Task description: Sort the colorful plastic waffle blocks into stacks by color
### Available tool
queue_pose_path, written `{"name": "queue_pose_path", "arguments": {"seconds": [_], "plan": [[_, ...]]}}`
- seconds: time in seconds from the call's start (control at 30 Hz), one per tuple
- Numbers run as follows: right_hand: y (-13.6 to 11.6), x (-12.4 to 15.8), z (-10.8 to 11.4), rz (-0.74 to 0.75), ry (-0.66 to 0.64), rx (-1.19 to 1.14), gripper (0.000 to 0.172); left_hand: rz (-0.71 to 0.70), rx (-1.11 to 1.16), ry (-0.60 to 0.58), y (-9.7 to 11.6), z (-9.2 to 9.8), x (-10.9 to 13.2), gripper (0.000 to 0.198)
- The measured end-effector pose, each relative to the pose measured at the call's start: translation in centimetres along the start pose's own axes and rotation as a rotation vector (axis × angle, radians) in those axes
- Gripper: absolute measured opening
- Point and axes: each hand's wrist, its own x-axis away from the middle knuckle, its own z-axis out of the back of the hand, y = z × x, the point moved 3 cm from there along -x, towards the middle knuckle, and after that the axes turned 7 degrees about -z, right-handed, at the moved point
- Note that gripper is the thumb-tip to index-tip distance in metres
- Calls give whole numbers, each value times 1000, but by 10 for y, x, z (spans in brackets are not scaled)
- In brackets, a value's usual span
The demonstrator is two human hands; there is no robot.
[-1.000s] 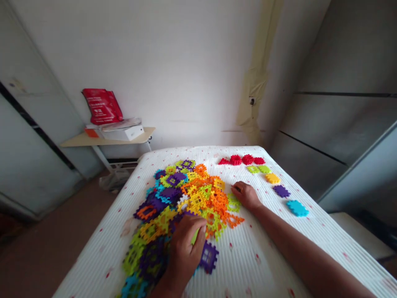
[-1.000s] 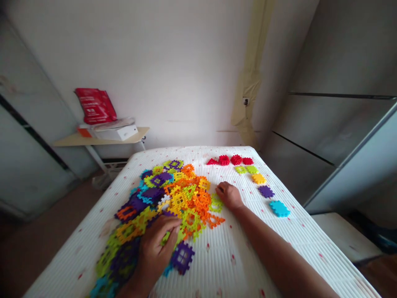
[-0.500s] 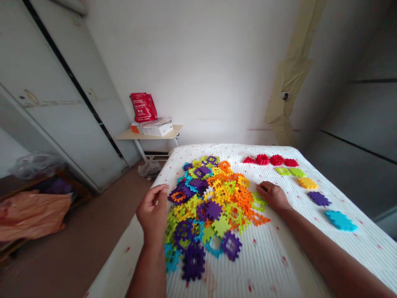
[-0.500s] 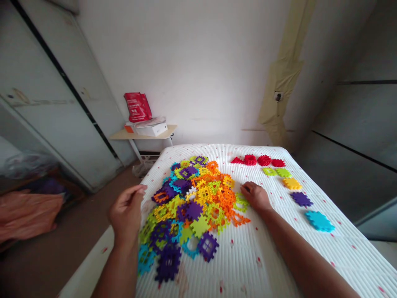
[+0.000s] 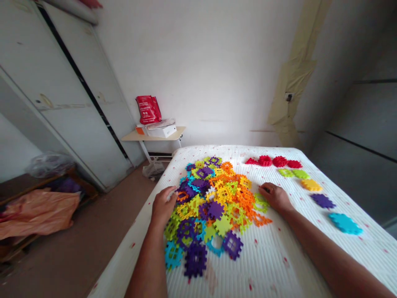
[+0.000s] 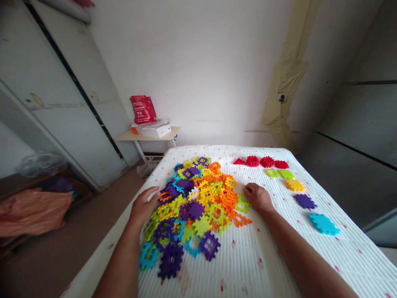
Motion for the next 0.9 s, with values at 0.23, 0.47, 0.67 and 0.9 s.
{"name": "queue_pose_path", "arguments": {"seconds": [0.23,0.47,0.67,0.9], "plan": [[2,0,0,-8,-6,2,33,-183,4,-305,22,-31,11,39],[0,0,0,4,-5,22,33,-284,60,-482,36,-39,19,47],[1,0,0,25,0,30,34,-390,114,-605,62,-46,33,45],[3,1,0,-5,-5,23,32,-468,216,-539,89,-56,39,37]]}}
